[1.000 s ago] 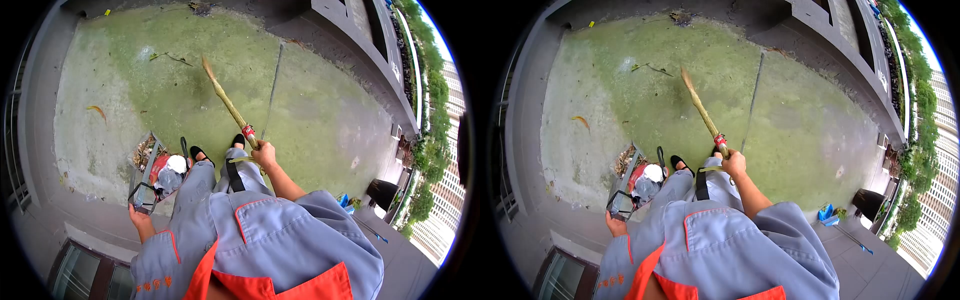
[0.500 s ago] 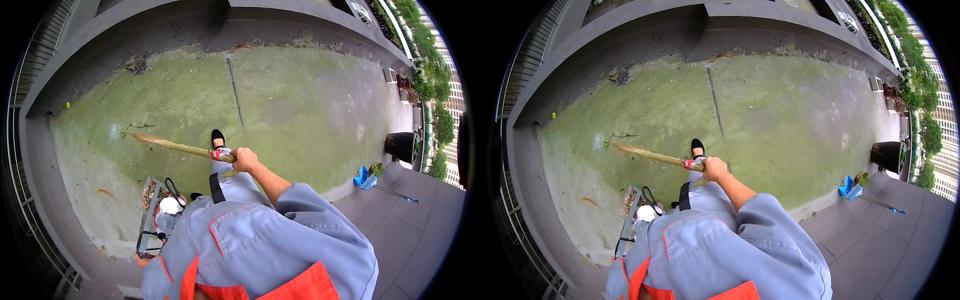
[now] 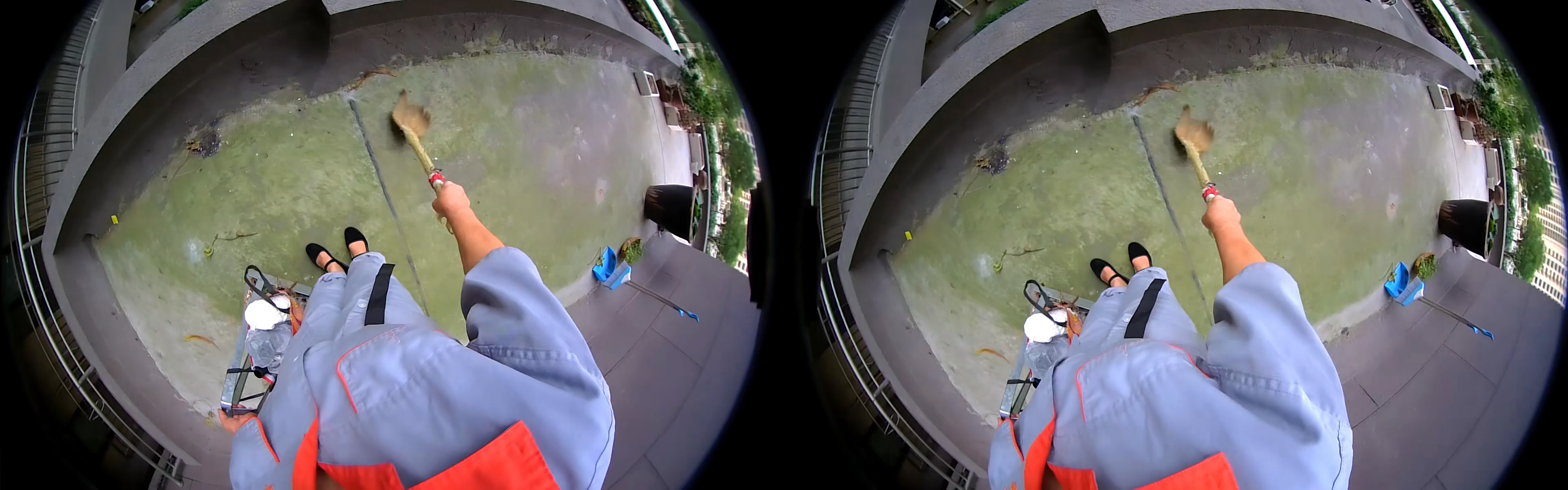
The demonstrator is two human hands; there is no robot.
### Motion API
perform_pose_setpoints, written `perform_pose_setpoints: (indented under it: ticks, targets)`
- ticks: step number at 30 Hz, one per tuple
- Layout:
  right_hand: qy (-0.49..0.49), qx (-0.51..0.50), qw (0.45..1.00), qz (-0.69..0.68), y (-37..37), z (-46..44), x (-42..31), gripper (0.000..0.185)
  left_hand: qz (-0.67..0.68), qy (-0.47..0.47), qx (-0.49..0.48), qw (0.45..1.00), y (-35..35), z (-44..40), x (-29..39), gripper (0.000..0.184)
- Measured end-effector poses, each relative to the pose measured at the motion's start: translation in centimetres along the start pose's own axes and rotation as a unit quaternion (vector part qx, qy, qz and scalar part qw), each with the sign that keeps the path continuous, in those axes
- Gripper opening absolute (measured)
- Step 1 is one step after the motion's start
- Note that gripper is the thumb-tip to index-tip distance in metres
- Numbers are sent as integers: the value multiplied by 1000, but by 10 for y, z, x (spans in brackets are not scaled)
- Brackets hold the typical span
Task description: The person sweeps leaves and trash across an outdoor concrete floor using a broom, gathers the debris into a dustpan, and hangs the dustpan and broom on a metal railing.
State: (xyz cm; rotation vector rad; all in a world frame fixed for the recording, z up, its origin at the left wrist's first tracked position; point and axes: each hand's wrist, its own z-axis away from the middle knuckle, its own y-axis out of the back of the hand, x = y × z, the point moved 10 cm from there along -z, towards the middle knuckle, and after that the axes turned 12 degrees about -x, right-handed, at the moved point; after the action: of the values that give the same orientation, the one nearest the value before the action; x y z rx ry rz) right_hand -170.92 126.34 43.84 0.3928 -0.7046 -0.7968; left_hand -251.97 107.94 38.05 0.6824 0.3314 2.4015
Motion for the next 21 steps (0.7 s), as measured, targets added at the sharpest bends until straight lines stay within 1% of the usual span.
perform_pose_setpoints:
  ticks: [1, 2, 3, 4, 5, 7, 8, 9, 11, 13, 15, 16, 18, 19, 21]
  targets:
    - [63, -1, 996, 56, -10, 7, -21, 22, 0, 1, -4, 1000, -9, -2, -3, 29]
    - [104, -30, 988, 108, -6, 20, -37, 23, 17, -12, -10, 1000, -18, 3, -5, 30]
    - [155, -23, 979, 131, -9, 30, -52, 25, 34, -28, -20, 999, -30, -7, -6, 31]
    - [186, -39, 970, 151, -6, 38, -61, 26, 55, 6, -33, 998, -44, -15, -14, 33]
    - [218, -43, 963, 149, -2, 51, -69, 28, 59, 6, -37, 998, -59, -18, -18, 33]
    - [248, -55, 957, 141, 14, 73, -70, 33, 54, 48, -19, 997, -94, -12, -27, 33]
    - [240, -41, 962, 121, 28, 87, -64, 35, 35, 81, -58, 994, -110, -23, -34, 33]
    - [237, -26, 966, 104, 43, 98, -55, 37, 42, 92, -50, 994, -123, -13, -38, 34]
    - [188, 28, 981, 48, 77, 102, -19, 40, 56, 113, -34, 991, -149, 8, -44, 36]
    - [102, 66, 992, -29, 106, 85, 31, 40, 26, 86, -75, 993, -159, 6, -43, 38]
    - [24, 73, 996, -54, 130, 51, 62, 35, -16, 56, -116, 992, -171, 4, -35, 39]
    - [25, 70, 996, -57, 142, 30, 71, 35, -36, 39, -136, 989, -177, 7, -33, 40]
    - [-88, 96, 987, -96, 175, -20, 90, 28, 34, 133, -92, 986, -184, 19, -41, 39]
    - [-82, 90, 988, -94, 183, -42, 85, 28, 38, 127, -85, 988, -185, 40, -36, 39]
    - [-104, 135, 977, -130, 208, -77, 81, 24, 61, 62, -62, 994, -196, 91, -24, 36]
